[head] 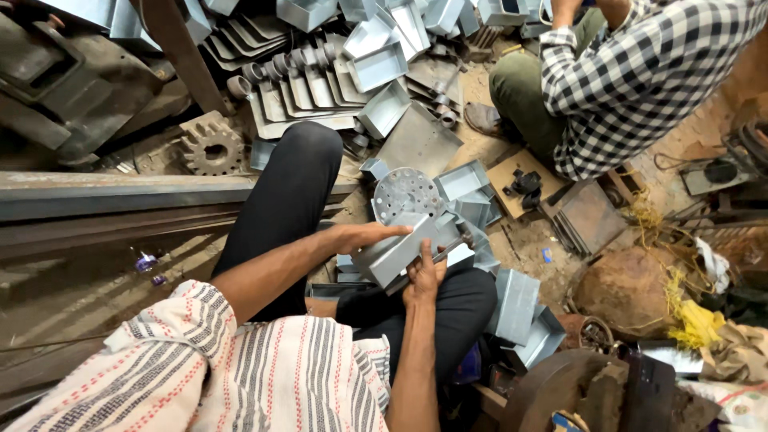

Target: The person assembles metal parts by positioning a circular metal plate with holes over a stack of rectangular metal boxes and striking it with a hammer to secure it.

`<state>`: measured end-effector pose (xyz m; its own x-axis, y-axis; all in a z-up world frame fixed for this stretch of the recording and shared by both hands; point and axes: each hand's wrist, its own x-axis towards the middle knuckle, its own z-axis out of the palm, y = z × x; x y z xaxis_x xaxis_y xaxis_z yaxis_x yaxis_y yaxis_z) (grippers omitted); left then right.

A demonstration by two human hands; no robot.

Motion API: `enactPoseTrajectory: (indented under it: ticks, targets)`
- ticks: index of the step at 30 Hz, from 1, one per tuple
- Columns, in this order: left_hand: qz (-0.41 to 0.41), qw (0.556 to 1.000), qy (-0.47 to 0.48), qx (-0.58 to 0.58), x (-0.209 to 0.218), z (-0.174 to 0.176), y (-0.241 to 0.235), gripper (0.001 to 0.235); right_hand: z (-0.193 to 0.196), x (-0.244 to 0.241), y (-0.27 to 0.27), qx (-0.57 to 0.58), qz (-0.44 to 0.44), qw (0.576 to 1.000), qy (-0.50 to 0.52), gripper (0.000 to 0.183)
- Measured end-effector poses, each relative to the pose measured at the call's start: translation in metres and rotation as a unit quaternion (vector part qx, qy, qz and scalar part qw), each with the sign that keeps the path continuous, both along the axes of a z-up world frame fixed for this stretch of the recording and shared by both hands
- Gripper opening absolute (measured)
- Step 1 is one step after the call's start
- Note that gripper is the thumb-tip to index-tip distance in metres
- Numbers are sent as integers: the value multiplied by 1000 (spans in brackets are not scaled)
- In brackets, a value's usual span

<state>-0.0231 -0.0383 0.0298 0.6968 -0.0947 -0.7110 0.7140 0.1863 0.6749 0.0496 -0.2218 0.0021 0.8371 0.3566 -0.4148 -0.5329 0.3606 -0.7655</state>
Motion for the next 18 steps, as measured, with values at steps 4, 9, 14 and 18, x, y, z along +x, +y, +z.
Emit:
enactPoseTrajectory:
  ticks: [4, 9, 14, 18]
  targets:
    - [-35, 999, -25, 0, 0, -6, -4, 107, 4, -2, 2, -33, -11, 999, -5, 46]
    - [98, 990, -73, 75, -1, -30, -7, 99, 22, -12, 10, -50, 27, 997, -46, 42]
    - [182, 982, -32, 46, -1, -43, -7, 101, 32, -16, 16, -61, 56, 996, -31, 32]
    - [230, 963, -46, 134, -7, -55, -7, 98, 21, -16, 17, -138, 80, 985, -64, 21]
